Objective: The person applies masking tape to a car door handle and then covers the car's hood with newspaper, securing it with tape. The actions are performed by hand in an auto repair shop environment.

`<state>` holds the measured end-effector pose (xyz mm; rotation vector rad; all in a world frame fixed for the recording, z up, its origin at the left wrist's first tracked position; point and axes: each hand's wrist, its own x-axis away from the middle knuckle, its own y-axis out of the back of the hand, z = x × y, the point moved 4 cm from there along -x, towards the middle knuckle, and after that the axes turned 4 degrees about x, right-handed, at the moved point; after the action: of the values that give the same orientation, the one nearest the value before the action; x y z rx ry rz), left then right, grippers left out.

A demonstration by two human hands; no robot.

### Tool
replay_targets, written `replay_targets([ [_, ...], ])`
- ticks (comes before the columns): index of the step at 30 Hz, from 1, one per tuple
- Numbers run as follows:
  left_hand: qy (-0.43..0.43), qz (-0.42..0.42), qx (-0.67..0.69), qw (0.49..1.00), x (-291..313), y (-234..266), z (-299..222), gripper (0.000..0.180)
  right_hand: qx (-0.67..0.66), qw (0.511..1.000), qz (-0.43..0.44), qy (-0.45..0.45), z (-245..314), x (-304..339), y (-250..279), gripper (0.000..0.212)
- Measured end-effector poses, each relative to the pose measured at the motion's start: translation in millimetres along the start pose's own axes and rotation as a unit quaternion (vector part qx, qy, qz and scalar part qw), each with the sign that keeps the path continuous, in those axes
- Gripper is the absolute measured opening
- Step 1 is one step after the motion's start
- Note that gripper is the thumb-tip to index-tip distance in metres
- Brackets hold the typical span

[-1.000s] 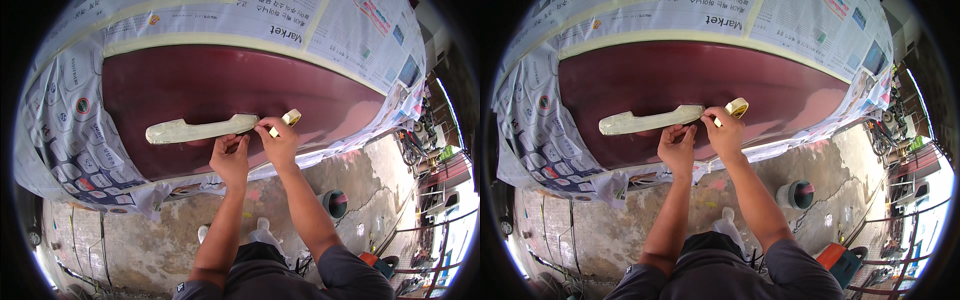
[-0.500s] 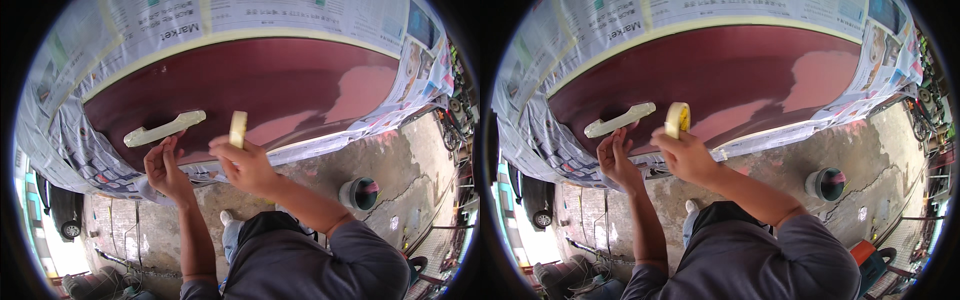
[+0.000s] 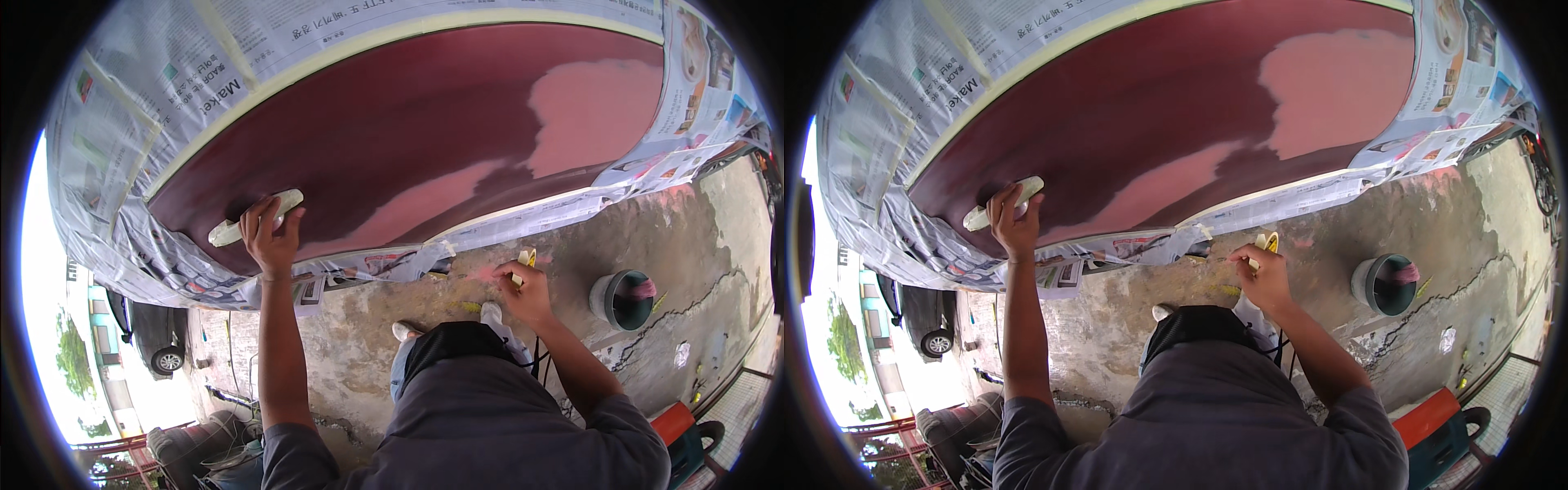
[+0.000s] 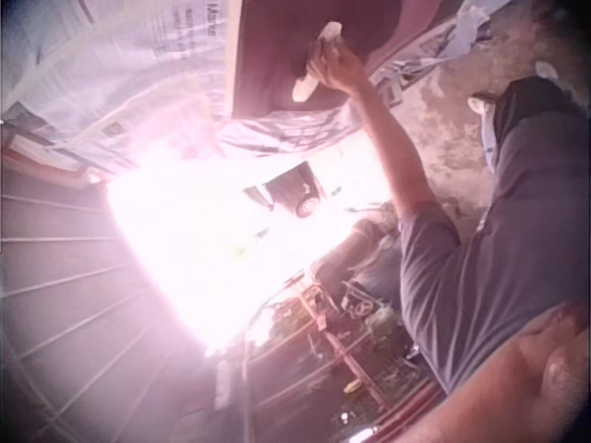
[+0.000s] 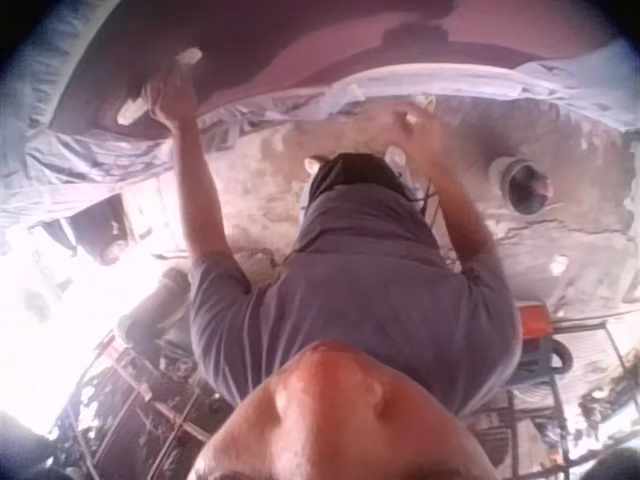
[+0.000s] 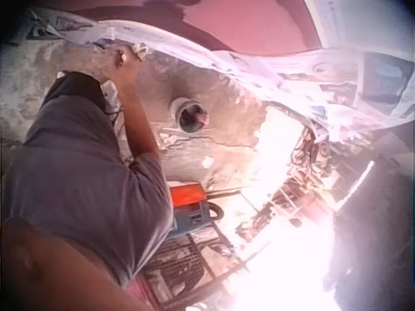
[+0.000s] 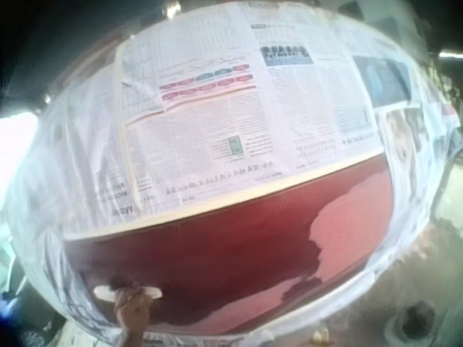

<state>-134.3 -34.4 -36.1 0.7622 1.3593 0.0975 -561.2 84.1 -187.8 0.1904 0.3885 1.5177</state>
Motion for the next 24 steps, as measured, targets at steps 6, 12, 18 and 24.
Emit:
replay_targets([
  [6,0.063,-0.05,0.025,0.996,-2.0,-6.8,-1.9,0.03,0.011,1.0,0.006,-0.011,-15.4,1.1,18.4,0.015],
  [12,-0.01,0.08,-0.048,0.996,-4.3,1.3,-0.6,0.033,-0.025,0.996,0.087,-0.02,-24.6,-9.6,16.8,0.01],
  [18,-0.133,0.191,0.009,0.973,-13.4,20.1,20.7,0.043,-0.011,0.982,0.159,-0.098,-46.2,18.9,17.0,0.016],
  [24,-0.186,0.208,-0.007,0.96,-10.3,27.5,42.9,0.038,-0.02,0.979,0.148,-0.142,-76.7,76.2,22.6,0.021],
])
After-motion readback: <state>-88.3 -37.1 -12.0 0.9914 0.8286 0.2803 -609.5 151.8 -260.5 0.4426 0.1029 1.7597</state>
